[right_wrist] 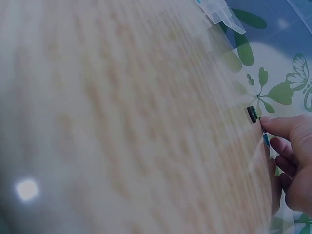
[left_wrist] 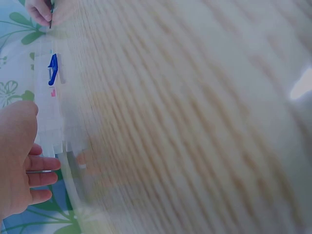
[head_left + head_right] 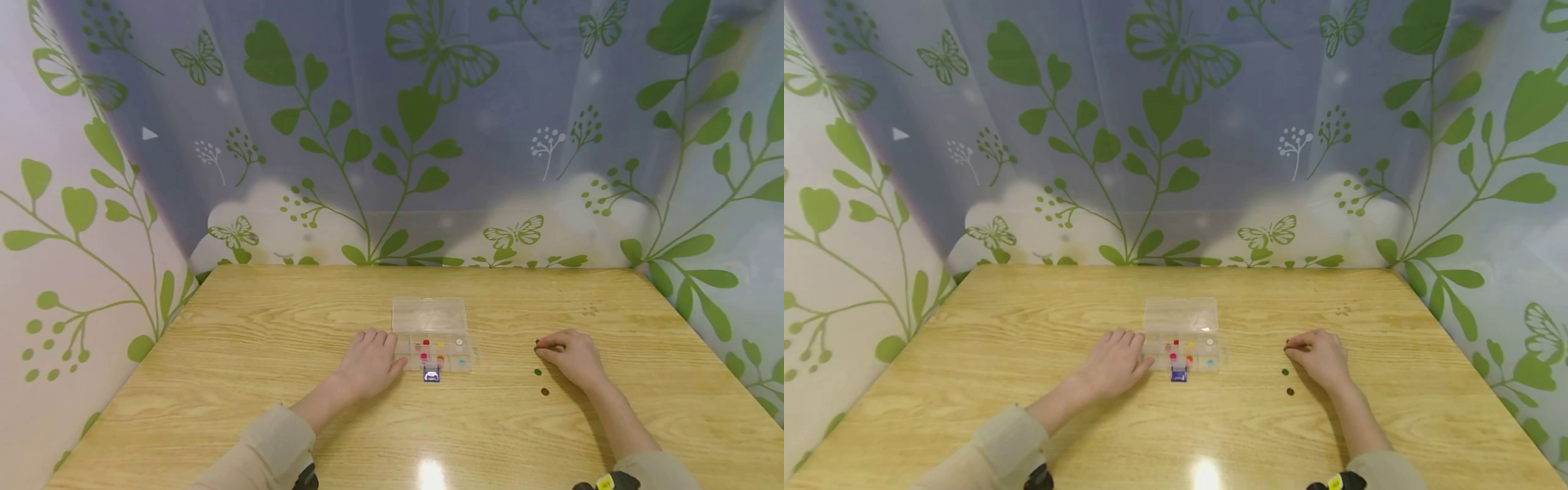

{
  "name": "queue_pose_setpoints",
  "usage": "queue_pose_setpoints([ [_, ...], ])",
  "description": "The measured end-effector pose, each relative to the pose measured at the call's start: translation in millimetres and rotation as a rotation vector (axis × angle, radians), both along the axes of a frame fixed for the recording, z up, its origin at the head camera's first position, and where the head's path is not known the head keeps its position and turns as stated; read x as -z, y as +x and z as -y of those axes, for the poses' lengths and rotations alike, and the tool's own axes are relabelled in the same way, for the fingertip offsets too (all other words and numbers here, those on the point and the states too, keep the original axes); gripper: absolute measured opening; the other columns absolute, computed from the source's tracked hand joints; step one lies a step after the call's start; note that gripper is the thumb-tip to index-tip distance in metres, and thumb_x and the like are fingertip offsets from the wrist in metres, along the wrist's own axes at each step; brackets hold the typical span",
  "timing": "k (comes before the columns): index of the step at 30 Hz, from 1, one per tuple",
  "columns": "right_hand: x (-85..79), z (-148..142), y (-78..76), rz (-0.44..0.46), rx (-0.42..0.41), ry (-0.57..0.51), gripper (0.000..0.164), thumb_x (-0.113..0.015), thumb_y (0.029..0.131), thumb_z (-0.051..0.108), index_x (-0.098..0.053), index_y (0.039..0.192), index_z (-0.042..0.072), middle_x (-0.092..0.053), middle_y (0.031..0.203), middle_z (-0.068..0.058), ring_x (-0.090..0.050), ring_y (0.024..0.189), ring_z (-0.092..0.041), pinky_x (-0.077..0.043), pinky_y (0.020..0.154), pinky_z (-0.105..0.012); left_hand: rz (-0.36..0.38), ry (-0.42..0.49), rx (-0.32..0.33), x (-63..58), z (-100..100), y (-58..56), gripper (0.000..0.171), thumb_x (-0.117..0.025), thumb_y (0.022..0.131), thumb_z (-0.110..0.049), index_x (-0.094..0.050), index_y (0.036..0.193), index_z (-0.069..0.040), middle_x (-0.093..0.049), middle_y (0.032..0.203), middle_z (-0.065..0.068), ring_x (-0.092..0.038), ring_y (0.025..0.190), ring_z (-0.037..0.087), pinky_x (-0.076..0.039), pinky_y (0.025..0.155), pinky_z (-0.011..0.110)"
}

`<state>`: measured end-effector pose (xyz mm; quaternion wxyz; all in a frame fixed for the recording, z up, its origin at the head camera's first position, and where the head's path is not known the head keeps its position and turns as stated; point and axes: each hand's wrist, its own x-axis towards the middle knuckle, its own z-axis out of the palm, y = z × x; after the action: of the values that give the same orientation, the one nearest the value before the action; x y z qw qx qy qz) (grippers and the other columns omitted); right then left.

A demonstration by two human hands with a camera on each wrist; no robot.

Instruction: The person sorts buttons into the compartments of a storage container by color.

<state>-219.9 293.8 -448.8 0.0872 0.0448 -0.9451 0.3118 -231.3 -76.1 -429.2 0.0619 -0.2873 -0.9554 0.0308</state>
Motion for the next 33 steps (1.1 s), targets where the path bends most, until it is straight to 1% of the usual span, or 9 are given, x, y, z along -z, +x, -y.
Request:
queue_pose_setpoints([
  [6,1.7,-1.1,-1.7,0.011,-0.002,-0.001,0.017,-0.068,0.084,0.015,-0.071,0.094,0.003,-0.059,0.103,-0.020,-0.044,0.102,-0.045,-0.034,0.081,-0.058,0.000,0.003,0.002,0.6,-0.1,0.2,0.044,-0.035,0.098,-0.044,-0.049,0.113,-0.005,-0.057,0.106,0.010,-0.050,0.105,0.026,-0.039,0.094,0.041],
  [15,2.7,0.4,-1.0,0.034,0.006,0.018,0.016,-0.068,0.084,0.017,-0.069,0.090,0.002,-0.057,0.106,-0.023,-0.040,0.106,-0.048,-0.030,0.083,-0.062,-0.001,0.009,0.005,1.9,0.3,0.6,0.043,-0.036,0.098,-0.044,-0.049,0.111,-0.005,-0.056,0.104,0.010,-0.050,0.104,0.026,-0.040,0.092,0.041],
  [24,0.8,-0.6,-2.1,0.060,0.006,-0.012,0.015,-0.067,0.085,0.018,-0.066,0.086,0.003,-0.054,0.108,-0.026,-0.038,0.107,-0.049,-0.026,0.085,-0.064,-0.005,0.006,-0.004,2.7,0.5,-0.2,0.043,-0.035,0.098,-0.044,-0.049,0.113,-0.005,-0.056,0.105,0.010,-0.051,0.104,0.025,-0.040,0.093,0.040],
  [30,-2.4,-0.9,-1.3,0.052,-0.007,-0.006,0.014,-0.067,0.085,0.018,-0.065,0.084,0.004,-0.055,0.105,-0.024,-0.041,0.104,-0.047,-0.030,0.082,-0.061,-0.018,0.009,0.005,3.4,1.1,-1.3,0.041,-0.036,0.098,-0.043,-0.049,0.109,-0.006,-0.056,0.103,0.009,-0.051,0.102,0.025,-0.041,0.091,0.040],
  [33,-3.4,-0.3,-0.8,0.050,-0.018,-0.031,0.015,-0.067,0.085,0.018,-0.065,0.085,0.004,-0.056,0.102,-0.021,-0.045,0.100,-0.042,-0.035,0.080,-0.056,-0.022,0.012,0.010,3.4,1.3,-1.5,0.041,-0.036,0.098,-0.043,-0.049,0.108,-0.006,-0.056,0.103,0.009,-0.051,0.102,0.025,-0.041,0.091,0.040],
])
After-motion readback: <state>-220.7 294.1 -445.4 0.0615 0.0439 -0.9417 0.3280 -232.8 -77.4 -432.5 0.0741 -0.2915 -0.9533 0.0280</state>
